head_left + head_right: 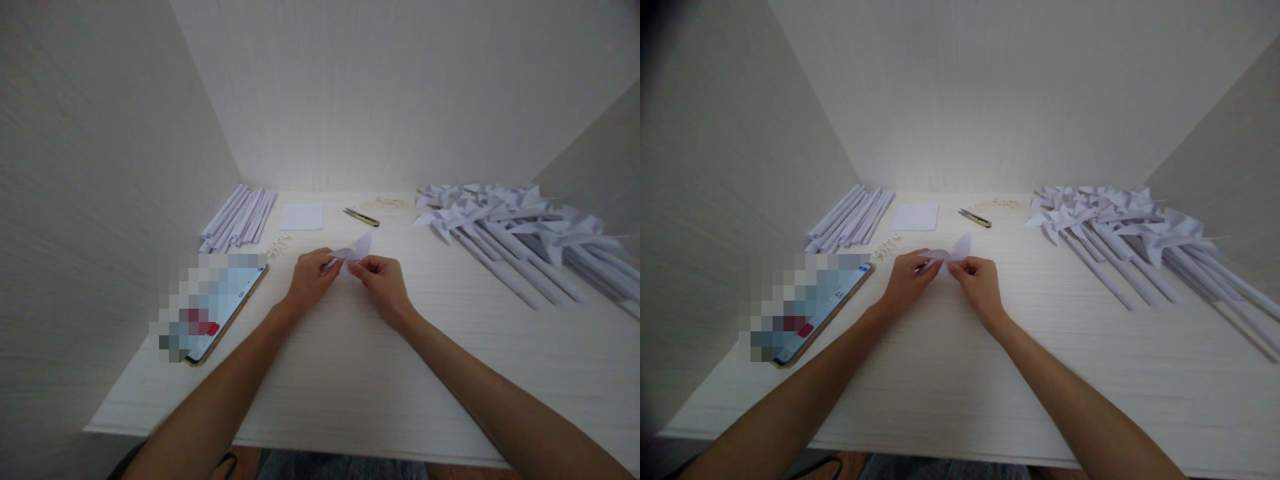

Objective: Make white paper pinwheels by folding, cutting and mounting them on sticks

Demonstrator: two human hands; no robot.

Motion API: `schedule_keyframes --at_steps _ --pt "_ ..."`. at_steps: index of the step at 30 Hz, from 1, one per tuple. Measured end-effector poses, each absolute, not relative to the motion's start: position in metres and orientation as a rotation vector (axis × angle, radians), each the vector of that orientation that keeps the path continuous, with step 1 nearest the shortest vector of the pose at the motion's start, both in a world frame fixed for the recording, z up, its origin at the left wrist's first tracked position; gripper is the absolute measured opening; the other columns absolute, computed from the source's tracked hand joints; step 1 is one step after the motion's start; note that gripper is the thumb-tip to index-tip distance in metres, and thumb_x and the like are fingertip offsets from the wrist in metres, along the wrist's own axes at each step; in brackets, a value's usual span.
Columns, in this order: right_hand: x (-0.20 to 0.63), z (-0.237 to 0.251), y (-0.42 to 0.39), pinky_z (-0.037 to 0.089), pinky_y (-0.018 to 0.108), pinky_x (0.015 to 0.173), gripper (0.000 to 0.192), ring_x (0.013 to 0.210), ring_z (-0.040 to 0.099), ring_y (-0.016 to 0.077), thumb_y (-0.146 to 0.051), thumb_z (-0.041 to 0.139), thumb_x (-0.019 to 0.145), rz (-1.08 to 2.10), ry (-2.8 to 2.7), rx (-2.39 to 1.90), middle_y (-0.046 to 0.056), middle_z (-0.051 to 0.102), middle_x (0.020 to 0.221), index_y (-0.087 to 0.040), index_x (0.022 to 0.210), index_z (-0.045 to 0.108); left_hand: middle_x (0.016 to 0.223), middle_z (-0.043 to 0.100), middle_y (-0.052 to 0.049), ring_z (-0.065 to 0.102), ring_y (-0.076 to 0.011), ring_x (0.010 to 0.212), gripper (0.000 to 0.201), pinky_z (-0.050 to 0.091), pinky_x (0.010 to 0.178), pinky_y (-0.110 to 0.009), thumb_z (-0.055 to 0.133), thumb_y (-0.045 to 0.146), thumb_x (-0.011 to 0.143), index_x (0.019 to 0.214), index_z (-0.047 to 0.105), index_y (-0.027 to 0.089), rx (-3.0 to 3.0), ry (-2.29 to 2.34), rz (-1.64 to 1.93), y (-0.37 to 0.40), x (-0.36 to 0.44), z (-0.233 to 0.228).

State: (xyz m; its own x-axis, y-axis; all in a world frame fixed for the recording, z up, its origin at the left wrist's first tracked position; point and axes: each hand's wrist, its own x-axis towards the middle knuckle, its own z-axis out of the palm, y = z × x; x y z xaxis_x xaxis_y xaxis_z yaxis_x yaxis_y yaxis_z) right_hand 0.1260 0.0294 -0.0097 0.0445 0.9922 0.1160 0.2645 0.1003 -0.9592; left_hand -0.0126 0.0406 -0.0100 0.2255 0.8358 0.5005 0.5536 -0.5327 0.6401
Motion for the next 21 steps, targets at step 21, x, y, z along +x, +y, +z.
schedule_keyframes --at_steps 21 --pt "0.1278 -0.0141 0.0302 0.03 0.023 0.045 0.019 0.045 0.04 0.0095 -0.029 0.058 0.068 0.76 -1.465 -1.296 -0.002 0.051 0.048 -0.015 0.055 0.058 0.066 0.06 -0.001 0.052 -0.0101 0.06 0.017 0.039 0.053 -0.02 0.048 0.021 0.075 0.066 0.061 0.015 2.045 1.274 1.283 0.0386 -0.0089 -0.0112"
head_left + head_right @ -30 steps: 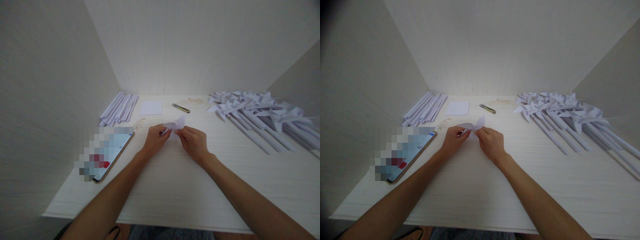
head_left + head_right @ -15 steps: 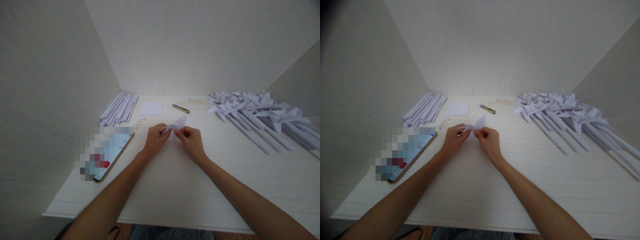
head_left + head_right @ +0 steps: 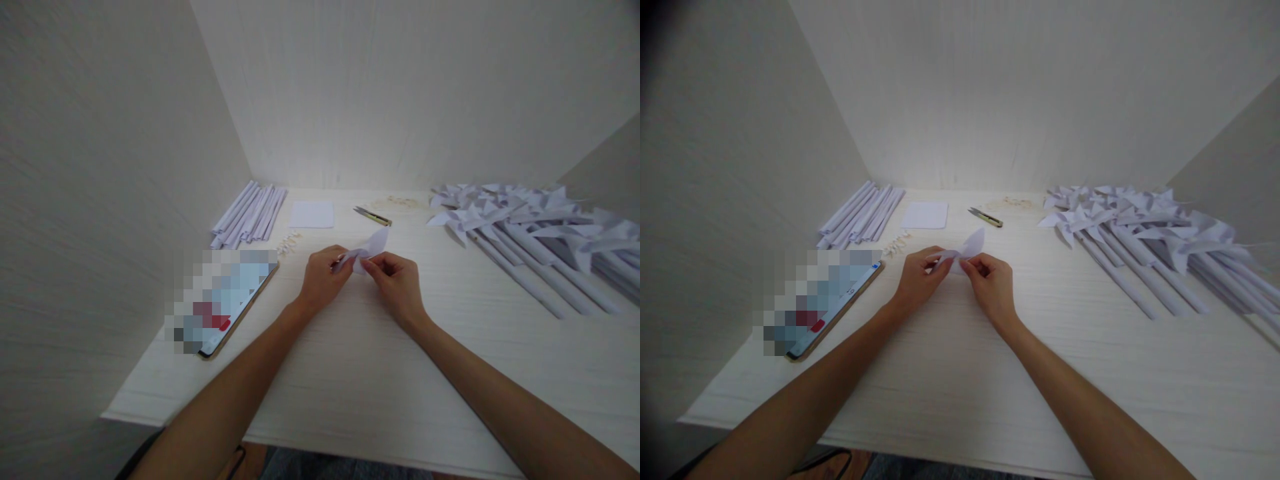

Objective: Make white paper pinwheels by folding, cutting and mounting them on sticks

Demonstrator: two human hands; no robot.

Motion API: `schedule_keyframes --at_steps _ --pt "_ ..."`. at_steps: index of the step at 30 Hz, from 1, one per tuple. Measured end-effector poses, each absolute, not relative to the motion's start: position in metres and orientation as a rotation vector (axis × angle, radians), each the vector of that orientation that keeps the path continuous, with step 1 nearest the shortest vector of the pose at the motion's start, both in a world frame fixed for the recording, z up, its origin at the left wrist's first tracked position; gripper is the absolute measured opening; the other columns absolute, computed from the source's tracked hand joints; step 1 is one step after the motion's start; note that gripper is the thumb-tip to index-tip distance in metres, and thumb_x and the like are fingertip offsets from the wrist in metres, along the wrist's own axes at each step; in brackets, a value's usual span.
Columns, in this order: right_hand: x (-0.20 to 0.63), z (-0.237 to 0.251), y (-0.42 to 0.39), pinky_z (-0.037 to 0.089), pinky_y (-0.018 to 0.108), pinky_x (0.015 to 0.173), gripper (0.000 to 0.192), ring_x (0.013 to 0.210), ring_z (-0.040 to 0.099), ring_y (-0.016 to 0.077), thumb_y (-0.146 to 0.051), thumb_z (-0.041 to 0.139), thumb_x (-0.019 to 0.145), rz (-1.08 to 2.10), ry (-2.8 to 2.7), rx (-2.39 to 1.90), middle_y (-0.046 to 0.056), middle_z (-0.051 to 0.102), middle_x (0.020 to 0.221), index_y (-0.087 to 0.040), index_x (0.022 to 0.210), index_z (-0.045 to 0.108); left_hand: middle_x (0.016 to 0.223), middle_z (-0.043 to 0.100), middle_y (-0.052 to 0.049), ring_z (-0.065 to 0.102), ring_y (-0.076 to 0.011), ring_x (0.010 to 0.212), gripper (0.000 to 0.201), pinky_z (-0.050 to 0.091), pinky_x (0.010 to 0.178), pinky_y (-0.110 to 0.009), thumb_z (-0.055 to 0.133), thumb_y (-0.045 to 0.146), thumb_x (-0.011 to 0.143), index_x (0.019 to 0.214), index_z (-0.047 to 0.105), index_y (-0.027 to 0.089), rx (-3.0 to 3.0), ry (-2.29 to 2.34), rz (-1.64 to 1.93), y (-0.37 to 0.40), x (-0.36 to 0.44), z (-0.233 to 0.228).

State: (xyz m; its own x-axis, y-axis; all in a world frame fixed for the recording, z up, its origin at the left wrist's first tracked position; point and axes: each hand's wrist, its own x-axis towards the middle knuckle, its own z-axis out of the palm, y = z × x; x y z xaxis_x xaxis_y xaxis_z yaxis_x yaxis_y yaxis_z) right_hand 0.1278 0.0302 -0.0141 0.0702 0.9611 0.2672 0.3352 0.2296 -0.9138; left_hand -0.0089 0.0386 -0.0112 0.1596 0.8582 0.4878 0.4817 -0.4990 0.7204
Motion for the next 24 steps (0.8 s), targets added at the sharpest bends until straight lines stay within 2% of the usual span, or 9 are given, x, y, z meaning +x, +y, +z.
schedule_keyframes --at_steps 5,14,21,24 --pt "0.1267 -0.0116 0.0286 0.029 0.023 0.043 0.019 0.043 0.038 0.0088 -0.028 0.057 0.068 0.716 -1.467 -1.328 -0.002 0.049 0.046 -0.015 0.054 0.057 0.069 0.061 -0.002 0.055 -0.0111 0.064 0.014 0.042 0.06 -0.023 0.049 0.018 0.074 0.069 0.062 0.015 2.063 1.229 1.322 0.0377 -0.008 -0.012" --pt "0.1236 -0.0085 0.0232 0.03 0.023 0.043 0.021 0.042 0.04 0.0092 -0.028 0.055 0.069 0.525 -1.509 -1.368 -0.002 0.051 0.045 -0.016 0.052 0.056 0.074 0.062 -0.003 0.056 -0.0124 0.068 0.015 0.045 0.063 -0.024 0.049 0.017 0.073 0.078 0.063 0.016 2.161 1.245 1.314 0.0328 -0.0058 -0.01" --pt "0.1296 -0.0119 0.0258 0.031 0.024 0.047 0.019 0.045 0.043 0.0103 -0.023 0.053 0.071 0.145 -1.744 -1.325 0.001 0.054 0.049 -0.017 0.054 0.058 0.078 0.062 -0.005 0.057 -0.0135 0.073 0.018 0.045 0.067 -0.024 0.048 0.02 0.075 0.082 0.064 0.015 2.232 1.242 1.299 0.0312 -0.0057 -0.0106" --pt "0.1307 -0.0119 0.0284 0.031 0.024 0.046 0.019 0.044 0.042 0.0103 -0.024 0.053 0.071 0.289 -1.696 -1.333 0.0 0.054 0.049 -0.017 0.055 0.058 0.083 0.063 -0.005 0.057 -0.0138 0.076 0.019 0.045 0.069 -0.024 0.048 0.02 0.075 0.085 0.063 0.016 2.236 1.254 1.281 0.0305 -0.0063 -0.0103"
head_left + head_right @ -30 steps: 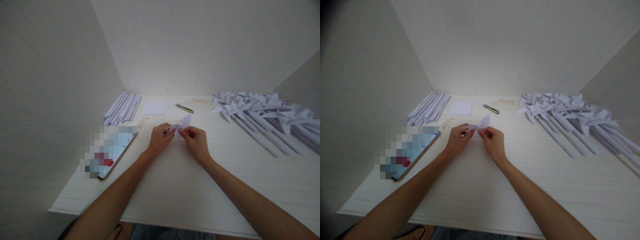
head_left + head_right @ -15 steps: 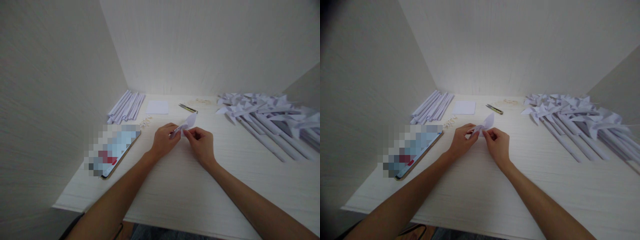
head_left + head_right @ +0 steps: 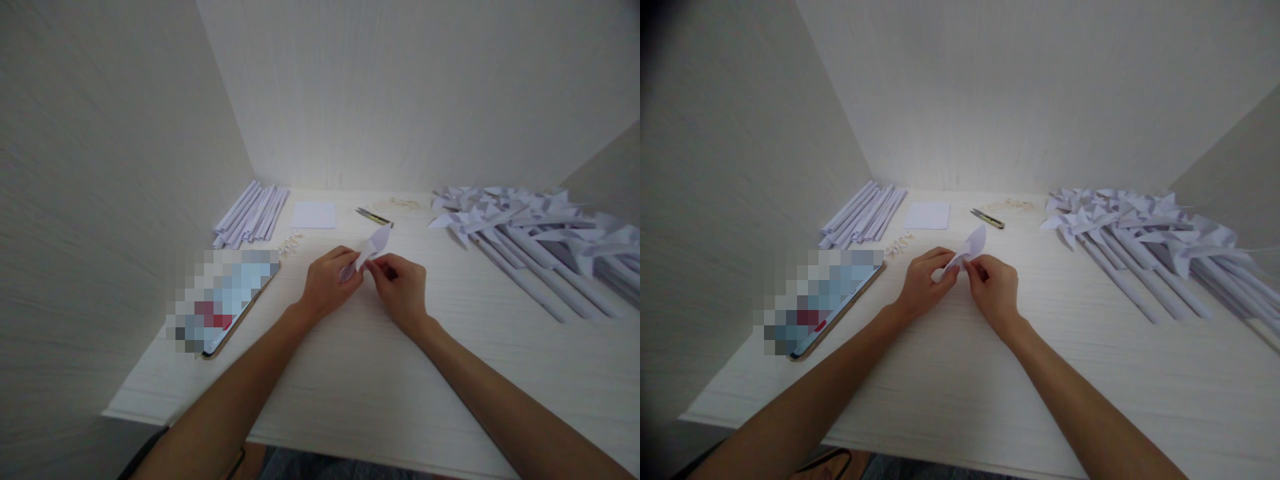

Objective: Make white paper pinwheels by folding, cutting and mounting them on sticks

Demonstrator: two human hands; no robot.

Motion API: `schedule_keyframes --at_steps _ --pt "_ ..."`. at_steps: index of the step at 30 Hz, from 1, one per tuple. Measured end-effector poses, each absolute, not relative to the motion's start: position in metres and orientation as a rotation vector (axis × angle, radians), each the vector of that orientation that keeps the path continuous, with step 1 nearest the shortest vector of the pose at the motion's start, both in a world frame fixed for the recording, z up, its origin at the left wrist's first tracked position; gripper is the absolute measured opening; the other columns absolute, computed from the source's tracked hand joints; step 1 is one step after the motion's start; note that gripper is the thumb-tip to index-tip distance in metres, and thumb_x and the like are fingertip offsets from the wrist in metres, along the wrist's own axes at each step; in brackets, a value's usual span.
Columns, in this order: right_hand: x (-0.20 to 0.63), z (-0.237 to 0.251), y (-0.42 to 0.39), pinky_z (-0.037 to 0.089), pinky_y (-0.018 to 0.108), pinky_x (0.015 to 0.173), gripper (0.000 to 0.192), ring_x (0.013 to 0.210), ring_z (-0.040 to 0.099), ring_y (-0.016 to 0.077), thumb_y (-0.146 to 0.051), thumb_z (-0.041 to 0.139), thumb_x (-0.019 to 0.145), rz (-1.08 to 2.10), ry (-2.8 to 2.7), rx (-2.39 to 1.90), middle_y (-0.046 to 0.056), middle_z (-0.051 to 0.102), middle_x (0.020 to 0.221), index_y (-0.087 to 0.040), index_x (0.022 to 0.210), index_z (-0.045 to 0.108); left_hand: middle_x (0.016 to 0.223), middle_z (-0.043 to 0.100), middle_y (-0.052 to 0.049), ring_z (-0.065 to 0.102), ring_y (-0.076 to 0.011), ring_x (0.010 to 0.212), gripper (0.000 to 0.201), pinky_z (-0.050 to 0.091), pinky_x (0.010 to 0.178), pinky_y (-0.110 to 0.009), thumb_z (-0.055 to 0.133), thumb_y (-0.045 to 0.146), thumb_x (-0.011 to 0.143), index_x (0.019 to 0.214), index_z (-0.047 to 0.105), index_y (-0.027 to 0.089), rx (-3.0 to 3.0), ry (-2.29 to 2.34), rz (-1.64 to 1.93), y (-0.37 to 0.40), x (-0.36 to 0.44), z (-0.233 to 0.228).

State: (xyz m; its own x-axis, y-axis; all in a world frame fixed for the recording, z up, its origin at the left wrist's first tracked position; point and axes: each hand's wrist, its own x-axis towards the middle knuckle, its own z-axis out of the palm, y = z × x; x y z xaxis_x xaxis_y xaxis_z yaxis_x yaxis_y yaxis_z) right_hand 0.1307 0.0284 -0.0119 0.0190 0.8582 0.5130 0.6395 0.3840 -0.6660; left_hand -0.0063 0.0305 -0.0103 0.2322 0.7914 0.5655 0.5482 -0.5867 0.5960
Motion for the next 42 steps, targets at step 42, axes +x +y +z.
schedule_keyframes --at_steps 42 --pt "0.13 -0.013 0.032 0.033 0.022 0.045 0.017 0.044 0.044 0.0095 -0.024 0.055 0.071 0.523 -1.57 -1.259 -0.001 0.053 0.048 -0.015 0.057 0.058 0.075 0.062 -0.003 0.057 -0.0115 0.068 0.018 0.047 0.056 -0.019 0.057 0.029 0.071 0.077 0.065 0.015 1.681 1.057 1.231 0.039 -0.01 -0.009"
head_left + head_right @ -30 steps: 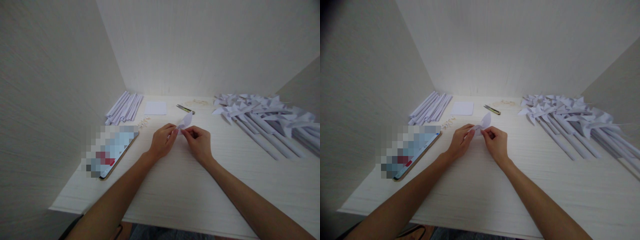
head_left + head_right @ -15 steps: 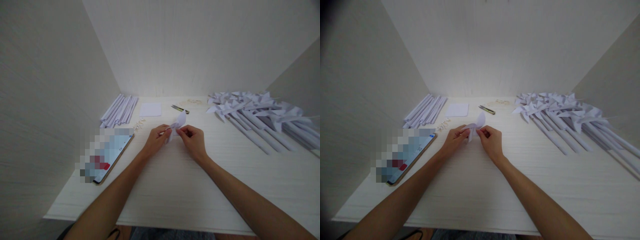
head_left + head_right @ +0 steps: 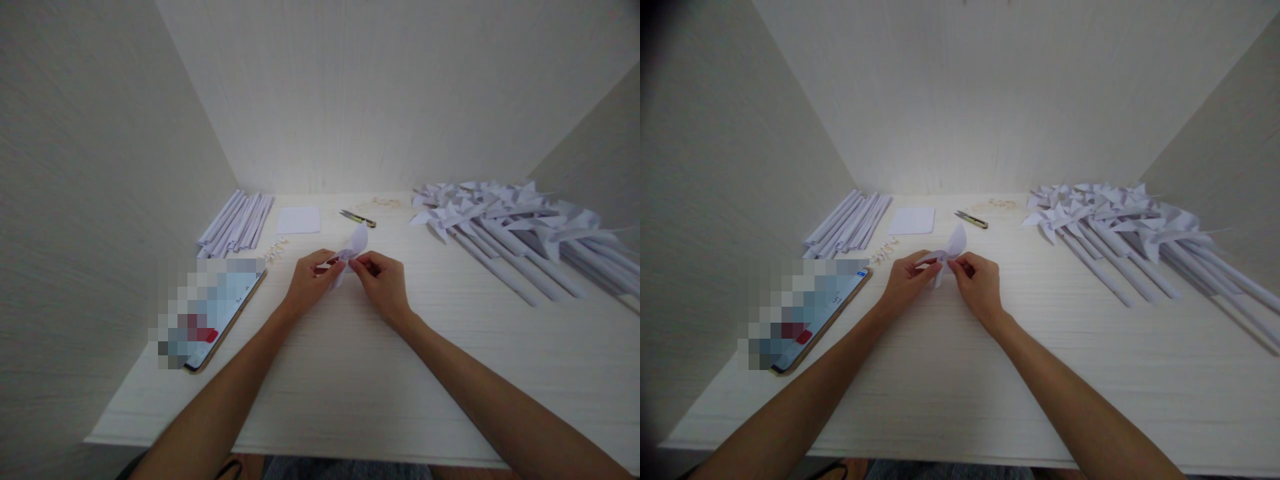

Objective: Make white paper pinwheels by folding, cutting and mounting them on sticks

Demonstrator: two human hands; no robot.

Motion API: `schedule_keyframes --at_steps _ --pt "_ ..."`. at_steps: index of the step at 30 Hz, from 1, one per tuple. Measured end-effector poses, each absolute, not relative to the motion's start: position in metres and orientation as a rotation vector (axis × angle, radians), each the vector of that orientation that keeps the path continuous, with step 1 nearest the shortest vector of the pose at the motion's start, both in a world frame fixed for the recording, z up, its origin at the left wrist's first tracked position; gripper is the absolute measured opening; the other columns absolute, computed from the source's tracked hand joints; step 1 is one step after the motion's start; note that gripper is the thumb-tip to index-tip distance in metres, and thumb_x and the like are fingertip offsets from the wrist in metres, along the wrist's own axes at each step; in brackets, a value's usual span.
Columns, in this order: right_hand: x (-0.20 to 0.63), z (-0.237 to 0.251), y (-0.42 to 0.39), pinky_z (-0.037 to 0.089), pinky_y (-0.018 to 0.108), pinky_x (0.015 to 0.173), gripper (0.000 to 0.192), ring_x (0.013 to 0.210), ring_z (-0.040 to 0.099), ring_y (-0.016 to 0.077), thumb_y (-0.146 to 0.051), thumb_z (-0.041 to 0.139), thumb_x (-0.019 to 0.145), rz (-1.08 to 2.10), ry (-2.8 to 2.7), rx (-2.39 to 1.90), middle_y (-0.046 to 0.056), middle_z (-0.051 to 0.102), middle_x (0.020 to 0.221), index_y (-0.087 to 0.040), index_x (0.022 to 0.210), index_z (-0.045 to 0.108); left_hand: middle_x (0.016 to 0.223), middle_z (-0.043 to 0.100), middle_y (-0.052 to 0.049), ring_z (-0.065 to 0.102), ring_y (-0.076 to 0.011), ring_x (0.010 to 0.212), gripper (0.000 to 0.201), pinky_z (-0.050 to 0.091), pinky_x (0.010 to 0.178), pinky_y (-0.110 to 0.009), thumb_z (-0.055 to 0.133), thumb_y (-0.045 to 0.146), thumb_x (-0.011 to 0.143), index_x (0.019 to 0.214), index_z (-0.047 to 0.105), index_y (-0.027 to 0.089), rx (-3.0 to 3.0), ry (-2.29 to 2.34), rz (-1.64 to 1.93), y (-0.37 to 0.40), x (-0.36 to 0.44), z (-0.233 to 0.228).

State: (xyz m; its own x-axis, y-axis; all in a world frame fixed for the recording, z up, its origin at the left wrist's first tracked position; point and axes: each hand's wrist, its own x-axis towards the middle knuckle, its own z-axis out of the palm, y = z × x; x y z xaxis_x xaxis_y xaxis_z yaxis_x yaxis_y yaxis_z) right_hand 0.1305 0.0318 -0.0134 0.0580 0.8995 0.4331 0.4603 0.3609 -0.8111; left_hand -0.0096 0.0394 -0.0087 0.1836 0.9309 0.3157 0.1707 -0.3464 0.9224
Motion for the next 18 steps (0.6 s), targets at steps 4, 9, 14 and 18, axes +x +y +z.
schedule_keyframes --at_steps 4,9,14,18 --pt "0.13 -0.0127 0.0292 0.032 0.022 0.046 0.019 0.046 0.045 0.01 -0.025 0.051 0.076 0.415 -1.641 -1.259 -0.001 0.054 0.051 -0.016 0.061 0.058 0.082 0.062 -0.005 0.057 -0.0116 0.072 0.019 0.049 0.059 -0.02 0.052 0.026 0.075 0.083 0.065 0.015 1.913 1.069 1.308 0.0354 -0.0082 -0.0062" --pt "0.131 -0.0134 0.0277 0.033 0.023 0.049 0.023 0.05 0.047 0.0118 -0.026 0.045 0.08 0.258 -1.73 -1.271 0.002 0.058 0.056 -0.017 0.064 0.058 0.085 0.063 -0.007 0.057 -0.0117 0.076 0.019 0.049 0.064 -0.021 0.051 0.022 0.077 0.089 0.064 0.014 2.127 1.074 1.375 0.0324 -0.0076 -0.0068" --pt "0.1313 -0.0121 0.0279 0.034 0.023 0.049 0.021 0.049 0.049 0.0121 -0.024 0.047 0.079 0.233 -1.732 -1.273 0.002 0.059 0.057 -0.017 0.062 0.058 0.086 0.064 -0.007 0.057 -0.0113 0.076 0.018 0.049 0.064 -0.021 0.052 0.021 0.076 0.088 0.064 0.013 2.195 1.092 1.396 0.0318 -0.0072 -0.0064" --pt "0.1305 -0.0114 0.0269 0.035 0.023 0.047 0.015 0.047 0.048 0.0111 -0.022 0.051 0.075 0.248 -1.697 -1.247 0.001 0.059 0.056 -0.017 0.062 0.058 0.084 0.064 -0.006 0.057 -0.0114 0.075 0.018 0.049 0.062 -0.021 0.052 0.024 0.076 0.087 0.064 0.015 2.155 1.109 1.376 0.0314 -0.0064 -0.0052"
